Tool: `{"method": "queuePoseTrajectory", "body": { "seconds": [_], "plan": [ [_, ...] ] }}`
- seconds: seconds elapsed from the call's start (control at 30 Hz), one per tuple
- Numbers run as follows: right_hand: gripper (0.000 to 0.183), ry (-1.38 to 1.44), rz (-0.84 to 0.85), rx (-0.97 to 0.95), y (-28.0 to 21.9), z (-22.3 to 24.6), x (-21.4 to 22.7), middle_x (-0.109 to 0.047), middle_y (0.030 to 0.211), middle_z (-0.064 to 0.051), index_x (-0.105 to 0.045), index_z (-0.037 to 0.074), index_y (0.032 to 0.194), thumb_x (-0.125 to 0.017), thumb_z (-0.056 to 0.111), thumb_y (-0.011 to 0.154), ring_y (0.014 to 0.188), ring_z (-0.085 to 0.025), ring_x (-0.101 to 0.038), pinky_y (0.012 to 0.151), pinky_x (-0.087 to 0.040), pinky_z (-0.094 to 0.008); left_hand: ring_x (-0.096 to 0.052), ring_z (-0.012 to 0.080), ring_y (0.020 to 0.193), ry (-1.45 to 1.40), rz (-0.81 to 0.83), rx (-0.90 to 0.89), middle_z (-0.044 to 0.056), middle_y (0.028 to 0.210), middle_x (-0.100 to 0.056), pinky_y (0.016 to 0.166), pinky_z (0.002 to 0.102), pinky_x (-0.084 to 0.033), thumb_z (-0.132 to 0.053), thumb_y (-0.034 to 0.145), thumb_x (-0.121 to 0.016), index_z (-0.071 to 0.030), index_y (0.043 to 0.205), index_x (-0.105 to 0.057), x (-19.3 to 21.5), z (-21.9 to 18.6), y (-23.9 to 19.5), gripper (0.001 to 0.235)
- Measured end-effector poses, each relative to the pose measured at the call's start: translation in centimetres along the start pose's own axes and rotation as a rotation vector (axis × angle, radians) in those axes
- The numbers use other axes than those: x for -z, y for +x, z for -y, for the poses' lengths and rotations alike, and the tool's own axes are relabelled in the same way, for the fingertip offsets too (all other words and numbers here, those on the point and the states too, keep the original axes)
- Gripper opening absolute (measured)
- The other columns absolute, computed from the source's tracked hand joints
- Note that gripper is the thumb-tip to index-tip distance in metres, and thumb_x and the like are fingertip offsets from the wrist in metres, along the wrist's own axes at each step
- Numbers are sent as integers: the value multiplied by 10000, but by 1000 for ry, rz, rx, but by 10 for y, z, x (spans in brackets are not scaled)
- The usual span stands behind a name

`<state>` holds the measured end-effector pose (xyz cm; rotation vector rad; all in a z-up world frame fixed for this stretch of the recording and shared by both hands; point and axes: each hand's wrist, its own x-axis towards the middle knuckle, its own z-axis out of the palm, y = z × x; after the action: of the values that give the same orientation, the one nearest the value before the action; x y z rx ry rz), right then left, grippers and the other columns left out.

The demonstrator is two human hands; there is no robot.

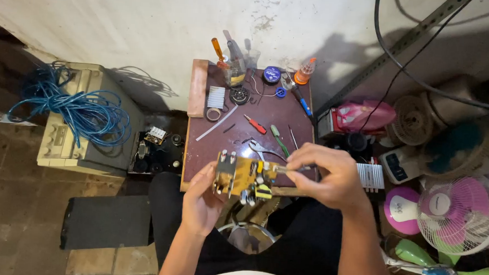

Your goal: The person attaches a metal heatsink to a circuit board, then uses a soldering iron and solder to secure components on the board. The person handles the board, heatsink, soldering iron, and solder throughout the process.

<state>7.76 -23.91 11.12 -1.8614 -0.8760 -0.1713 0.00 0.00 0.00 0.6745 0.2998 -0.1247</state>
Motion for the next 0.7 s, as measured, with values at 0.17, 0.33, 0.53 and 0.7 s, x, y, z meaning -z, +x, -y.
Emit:
{"method": "queuePoseTrajectory", "body": {
  "seconds": [0.17,0.33,0.53,0.7],
  "plan": [
    [58,71,-51,-361,-15,-53,-23,-725,828,-22,-754,55,852,-795,24,825,628,-47,-540,544,-371,-185,-664,272,755,-265,-227,141,138,1125,-710,627,314,-546,-332,963,-620,-81,1260,-654,4,18,14,390],
    [117,416,-228,-508,-49,-104,-69,-686,767,-38,-775,-37,881,-813,-16,773,718,-60,-595,614,-527,-201,-684,303,910,-293,-378,67,235,1514,-328,804,343,-574,-444,913,-702,-17,1531,-375,-53,-5,4,820],
    [192,646,-420,-805,-46,-99,-107,-675,637,-102,-747,-81,926,-825,-50,753,576,-83,-639,521,-507,-184,-567,428,1285,-544,-425,-15,221,1434,-594,1146,578,-385,-458,940,-546,-30,1412,-585,-61,-9,9,638],
    [281,580,-356,-832,-57,-105,-106,-737,791,-69,-768,-35,1013,-853,-21,746,704,-51,-646,617,-548,-186,-495,379,1384,-376,-257,19,196,1550,-510,1134,494,-373,-438,978,-435,-23,1516,-474,-48,-9,9,681]
  ]
}}
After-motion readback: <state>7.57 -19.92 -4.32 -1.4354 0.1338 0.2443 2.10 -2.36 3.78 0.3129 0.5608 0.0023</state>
